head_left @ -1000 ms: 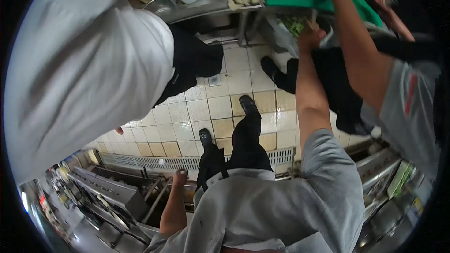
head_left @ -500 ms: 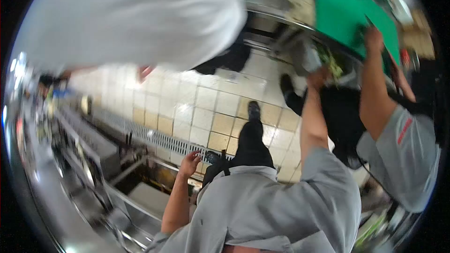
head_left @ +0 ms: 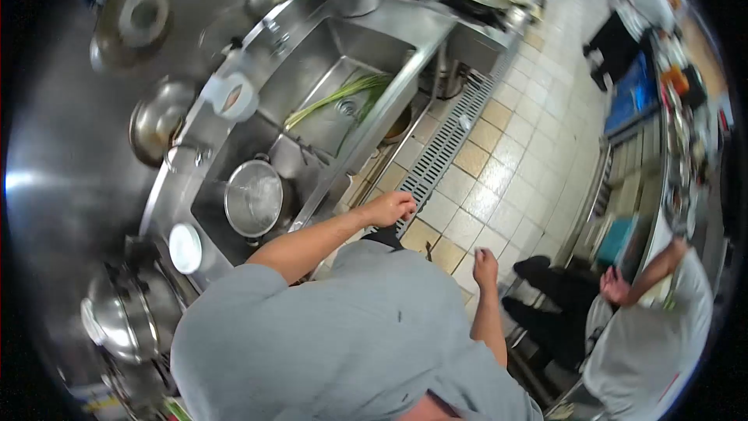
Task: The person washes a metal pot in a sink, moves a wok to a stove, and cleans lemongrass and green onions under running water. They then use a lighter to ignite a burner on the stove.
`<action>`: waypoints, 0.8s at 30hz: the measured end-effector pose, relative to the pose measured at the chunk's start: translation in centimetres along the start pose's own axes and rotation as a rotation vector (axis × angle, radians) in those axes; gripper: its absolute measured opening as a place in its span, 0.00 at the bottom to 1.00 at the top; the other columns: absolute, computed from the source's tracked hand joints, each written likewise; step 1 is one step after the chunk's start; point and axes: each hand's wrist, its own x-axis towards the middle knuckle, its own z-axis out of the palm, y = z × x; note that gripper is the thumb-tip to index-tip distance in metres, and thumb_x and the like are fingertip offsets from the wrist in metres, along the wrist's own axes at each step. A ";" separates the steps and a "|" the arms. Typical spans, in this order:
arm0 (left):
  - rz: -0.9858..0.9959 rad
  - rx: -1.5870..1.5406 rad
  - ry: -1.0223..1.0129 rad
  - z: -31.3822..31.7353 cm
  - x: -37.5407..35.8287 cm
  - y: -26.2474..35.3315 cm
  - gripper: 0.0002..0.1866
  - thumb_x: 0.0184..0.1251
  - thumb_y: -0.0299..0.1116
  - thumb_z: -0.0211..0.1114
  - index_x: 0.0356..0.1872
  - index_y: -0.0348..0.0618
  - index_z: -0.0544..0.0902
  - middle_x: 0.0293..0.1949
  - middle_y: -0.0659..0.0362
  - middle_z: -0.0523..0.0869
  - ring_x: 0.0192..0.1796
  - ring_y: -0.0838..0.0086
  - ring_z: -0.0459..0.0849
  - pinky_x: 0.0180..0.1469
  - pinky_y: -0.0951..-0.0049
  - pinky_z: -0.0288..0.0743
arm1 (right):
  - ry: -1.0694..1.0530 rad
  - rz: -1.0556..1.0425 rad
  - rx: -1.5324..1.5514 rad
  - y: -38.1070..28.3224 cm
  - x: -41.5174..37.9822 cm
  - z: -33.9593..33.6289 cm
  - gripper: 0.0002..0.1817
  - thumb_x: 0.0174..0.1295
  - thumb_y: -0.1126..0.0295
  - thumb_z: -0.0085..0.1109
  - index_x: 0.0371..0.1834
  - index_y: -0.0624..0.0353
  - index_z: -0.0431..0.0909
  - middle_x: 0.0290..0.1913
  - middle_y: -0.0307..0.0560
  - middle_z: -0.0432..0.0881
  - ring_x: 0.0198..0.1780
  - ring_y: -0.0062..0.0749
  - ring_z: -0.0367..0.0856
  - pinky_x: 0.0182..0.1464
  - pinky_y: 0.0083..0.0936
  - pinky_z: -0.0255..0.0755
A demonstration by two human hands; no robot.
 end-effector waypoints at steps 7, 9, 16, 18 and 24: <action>0.021 -0.790 0.380 -10.9 -4.8 -7.1 0.10 0.79 0.37 0.57 0.46 0.41 0.79 0.39 0.58 0.86 0.41 0.72 0.87 0.48 0.68 0.83 | -0.191 -0.537 -0.045 -27.6 18.0 7.1 0.17 0.71 0.59 0.57 0.47 0.65 0.82 0.37 0.58 0.86 0.39 0.47 0.86 0.42 0.36 0.78; 0.087 -0.915 0.478 -14.0 -4.8 -7.3 0.10 0.79 0.37 0.57 0.45 0.41 0.79 0.39 0.57 0.86 0.41 0.71 0.87 0.47 0.68 0.84 | -0.347 -0.489 0.121 -34.4 20.6 9.0 0.17 0.72 0.60 0.56 0.49 0.65 0.81 0.35 0.52 0.87 0.37 0.35 0.86 0.39 0.30 0.78; 0.391 -1.253 0.856 -35.2 2.0 -9.8 0.07 0.76 0.32 0.57 0.42 0.39 0.79 0.36 0.52 0.87 0.36 0.68 0.86 0.41 0.67 0.83 | -0.908 -0.222 0.512 -48.4 27.9 18.1 0.15 0.74 0.62 0.54 0.53 0.63 0.79 0.42 0.45 0.85 0.36 0.26 0.84 0.38 0.24 0.79; 0.345 -1.275 1.062 -42.0 5.4 -9.7 0.06 0.75 0.31 0.58 0.41 0.39 0.78 0.35 0.52 0.86 0.37 0.65 0.86 0.42 0.65 0.84 | -0.983 -0.197 0.493 -50.6 31.0 20.3 0.14 0.74 0.64 0.54 0.52 0.64 0.79 0.41 0.45 0.85 0.37 0.26 0.84 0.38 0.23 0.79; 0.228 -1.487 1.134 -55.2 13.6 -10.7 0.06 0.73 0.31 0.61 0.41 0.39 0.78 0.35 0.52 0.85 0.37 0.61 0.86 0.41 0.61 0.83 | -1.201 0.005 0.392 -56.4 39.5 30.3 0.11 0.73 0.65 0.54 0.45 0.62 0.79 0.36 0.42 0.83 0.33 0.27 0.83 0.35 0.25 0.79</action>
